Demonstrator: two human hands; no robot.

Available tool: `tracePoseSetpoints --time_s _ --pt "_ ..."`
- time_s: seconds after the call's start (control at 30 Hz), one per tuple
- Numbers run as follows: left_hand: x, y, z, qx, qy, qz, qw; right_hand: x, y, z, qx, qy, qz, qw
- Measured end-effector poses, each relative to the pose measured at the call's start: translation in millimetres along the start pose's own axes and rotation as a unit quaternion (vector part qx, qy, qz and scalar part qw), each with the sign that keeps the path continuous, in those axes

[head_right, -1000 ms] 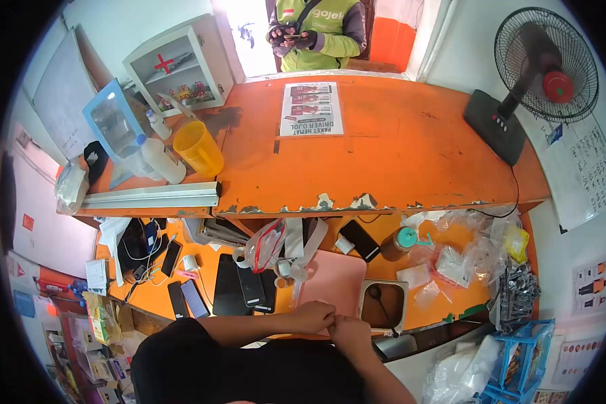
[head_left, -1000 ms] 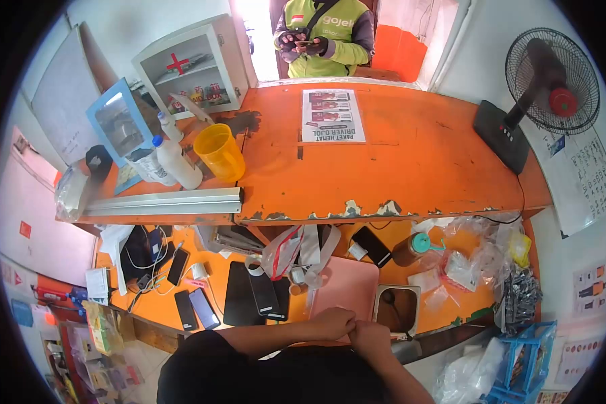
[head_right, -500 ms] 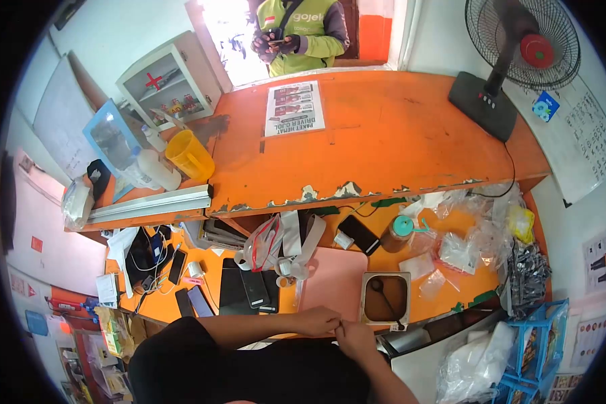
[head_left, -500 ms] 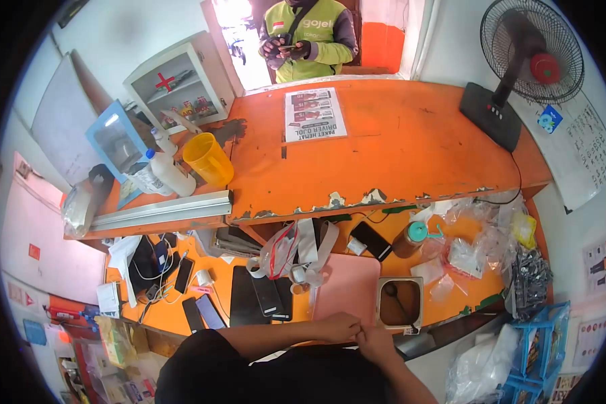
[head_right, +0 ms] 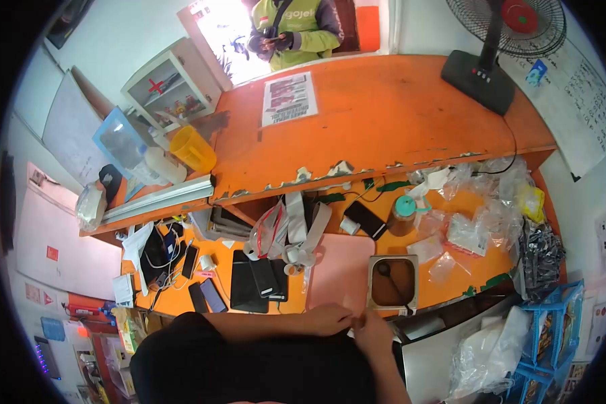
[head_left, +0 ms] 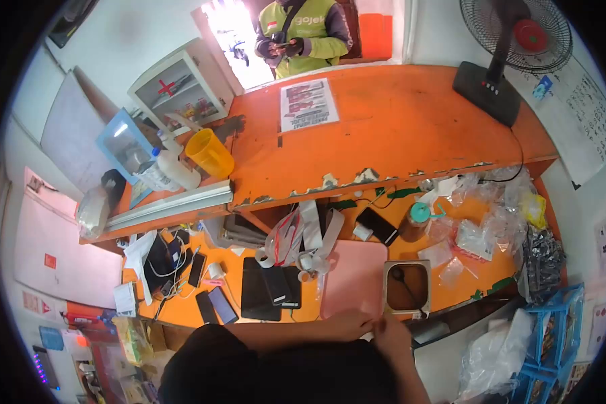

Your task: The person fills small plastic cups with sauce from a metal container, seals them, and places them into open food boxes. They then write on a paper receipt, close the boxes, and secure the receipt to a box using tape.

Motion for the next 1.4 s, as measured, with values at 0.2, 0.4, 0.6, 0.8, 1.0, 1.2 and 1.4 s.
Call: tracePoseSetpoints --time_s 0.2,0.4,0.6,0.8,1.0,1.2,1.4 --pt "-46 -12 11 -0.098 -0.005 0.02 0.995 5 -29 26 -0.168 -0.166 -0.144 0.961" --pt "-56 -3 0 -0.159 -0.014 -0.194 0.968 -2 -57 43 -0.132 -0.105 -0.064 0.984" --pt "-101 -28 71 -0.363 -0.08 -0.313 0.874 1 -73 54 0.134 -0.293 -0.105 0.941" --pt "-72 -52 88 -0.237 -0.106 -0.359 0.896 47 -80 76 0.177 -0.202 -0.03 0.963" --pt "-56 -58 93 -0.23 -0.067 -0.337 0.91 35 -76 54 0.209 -0.309 -0.115 0.921" --pt "-28 -55 99 -0.228 -0.024 -0.322 0.919 -23 -77 74 0.019 -0.159 -0.196 0.967" --pt "25 -38 90 -0.098 0.091 -0.1 0.986 -85 -77 19 -0.089 0.226 0.006 0.97"
Point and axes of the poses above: each hand's wrist, its own y-axis away from the middle knuckle, its own z-axis out of the back of the hand, x = y × z, the point moved 4 cm from there along -y, towards the middle knuckle, and after that the axes turned 13 degrees about -x, right-handed, at the moved point
